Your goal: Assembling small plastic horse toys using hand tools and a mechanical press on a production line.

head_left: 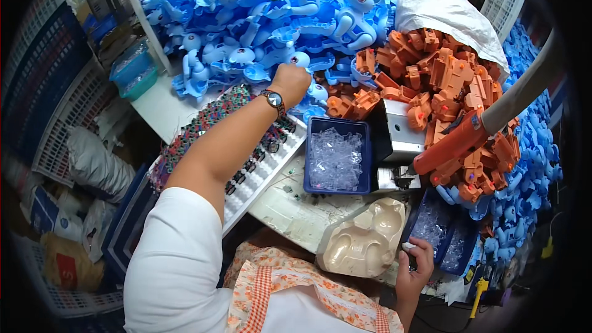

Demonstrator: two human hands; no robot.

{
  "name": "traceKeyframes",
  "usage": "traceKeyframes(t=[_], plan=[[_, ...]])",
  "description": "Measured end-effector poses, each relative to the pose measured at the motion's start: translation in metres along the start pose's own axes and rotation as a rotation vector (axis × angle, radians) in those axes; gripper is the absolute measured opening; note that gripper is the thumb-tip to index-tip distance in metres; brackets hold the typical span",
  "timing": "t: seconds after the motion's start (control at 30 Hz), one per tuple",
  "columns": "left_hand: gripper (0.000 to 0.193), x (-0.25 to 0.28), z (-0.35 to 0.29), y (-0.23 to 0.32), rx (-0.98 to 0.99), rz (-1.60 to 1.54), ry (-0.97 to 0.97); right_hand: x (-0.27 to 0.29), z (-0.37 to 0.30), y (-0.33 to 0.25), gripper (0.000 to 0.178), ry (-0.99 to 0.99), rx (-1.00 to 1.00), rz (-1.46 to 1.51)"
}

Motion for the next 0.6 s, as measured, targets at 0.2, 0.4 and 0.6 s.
traceKeyframes(t=[0.2,0.4,0.6], plan=[[0.011,0.037,0.02,-0.012,0.077,-0.224,0.144,0.011,-0.002,0.011,0.013,0.041,-0.066,-0.017],[0.025,0.105,0.006,-0.046,0.194,-1.002,0.08,0.005,0.007,-0.002,0.017,-0.01,-0.035,0.111],[0.024,0.172,-0.087,0.073,0.05,-1.66,0.103,-0.023,0.027,-0.043,0.069,-0.074,0.248,0.247]])
Point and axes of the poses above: each hand's wrist, its own z-axis towards the middle knuckle, its own x-axis out of the back of the hand, y = z × x, the point moved 4 cm from there along z, towards the middle knuckle, and after that the axes turned 8 degrees about -z, right-handed, at the moved point
